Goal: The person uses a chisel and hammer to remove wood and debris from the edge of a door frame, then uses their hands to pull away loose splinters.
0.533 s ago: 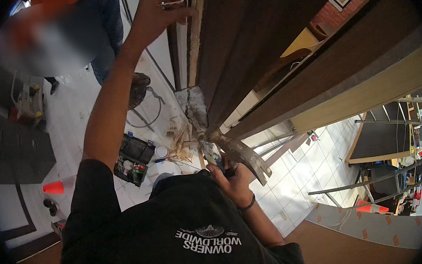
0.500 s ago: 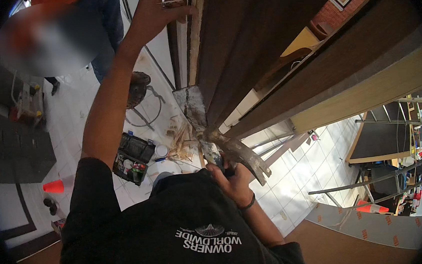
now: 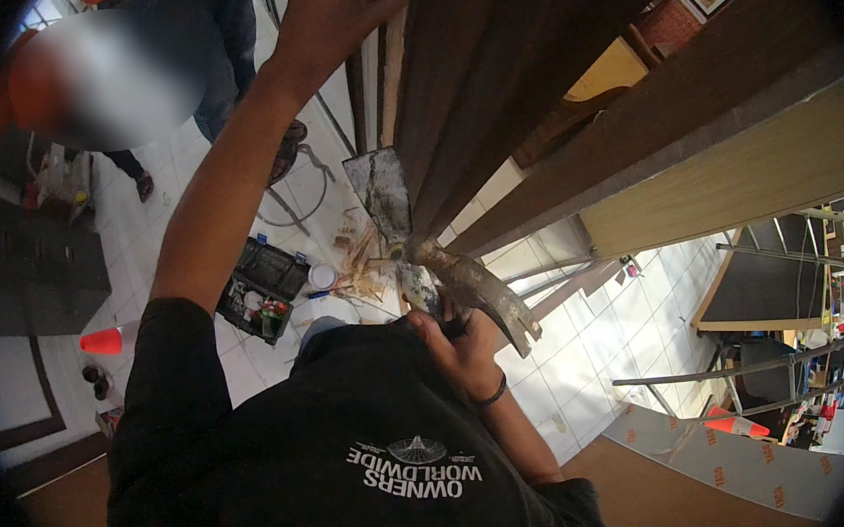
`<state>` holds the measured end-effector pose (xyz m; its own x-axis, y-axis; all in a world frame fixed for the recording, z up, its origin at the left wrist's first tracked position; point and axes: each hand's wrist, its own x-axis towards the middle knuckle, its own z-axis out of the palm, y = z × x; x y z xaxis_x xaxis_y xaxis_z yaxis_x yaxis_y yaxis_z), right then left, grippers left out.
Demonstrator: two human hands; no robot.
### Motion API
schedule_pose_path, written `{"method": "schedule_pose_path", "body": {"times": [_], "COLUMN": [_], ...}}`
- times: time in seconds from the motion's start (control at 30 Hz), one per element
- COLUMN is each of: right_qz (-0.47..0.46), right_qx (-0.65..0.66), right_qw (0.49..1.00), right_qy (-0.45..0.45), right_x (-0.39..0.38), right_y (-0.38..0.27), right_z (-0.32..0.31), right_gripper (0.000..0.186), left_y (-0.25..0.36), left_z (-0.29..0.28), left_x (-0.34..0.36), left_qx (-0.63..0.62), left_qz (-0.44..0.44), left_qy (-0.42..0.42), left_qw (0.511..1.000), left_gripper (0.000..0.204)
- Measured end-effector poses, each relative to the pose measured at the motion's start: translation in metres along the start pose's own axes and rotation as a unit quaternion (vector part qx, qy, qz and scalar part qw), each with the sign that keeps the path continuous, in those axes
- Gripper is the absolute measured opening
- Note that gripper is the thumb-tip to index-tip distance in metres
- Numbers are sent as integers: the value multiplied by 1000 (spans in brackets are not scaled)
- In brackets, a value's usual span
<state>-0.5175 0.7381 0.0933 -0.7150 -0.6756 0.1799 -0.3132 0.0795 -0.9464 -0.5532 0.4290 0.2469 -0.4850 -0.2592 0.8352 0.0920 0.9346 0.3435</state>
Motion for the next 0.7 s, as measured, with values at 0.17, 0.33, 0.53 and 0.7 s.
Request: {"method": "schedule_pose_path", "body": {"times": [0.17, 0.33, 0.53, 0.7], "right_qz": [-10, -10, 8, -25], "right_qx": [-64, -19, 93, -25], "right_qw": [998, 998, 996, 999], "right_qy": [-17, -52, 2, -39], "right_x": [-8, -8, -2, 2], "right_y": [1, 6, 5, 22], "right_z": [-11, -18, -15, -24], "right_gripper": [25, 27, 26, 30], "left_y": [10, 14, -10, 15], "left_z": [4, 1, 2, -10], "left_x": [2, 4, 1, 10], "left_qx": [84, 124, -83, 226], "left_qz": [-21, -31, 5, 18], "left_qy": [7, -18, -17, -77], "left_qw": [996, 992, 996, 971], "left_gripper": [46, 45, 41, 38]}}
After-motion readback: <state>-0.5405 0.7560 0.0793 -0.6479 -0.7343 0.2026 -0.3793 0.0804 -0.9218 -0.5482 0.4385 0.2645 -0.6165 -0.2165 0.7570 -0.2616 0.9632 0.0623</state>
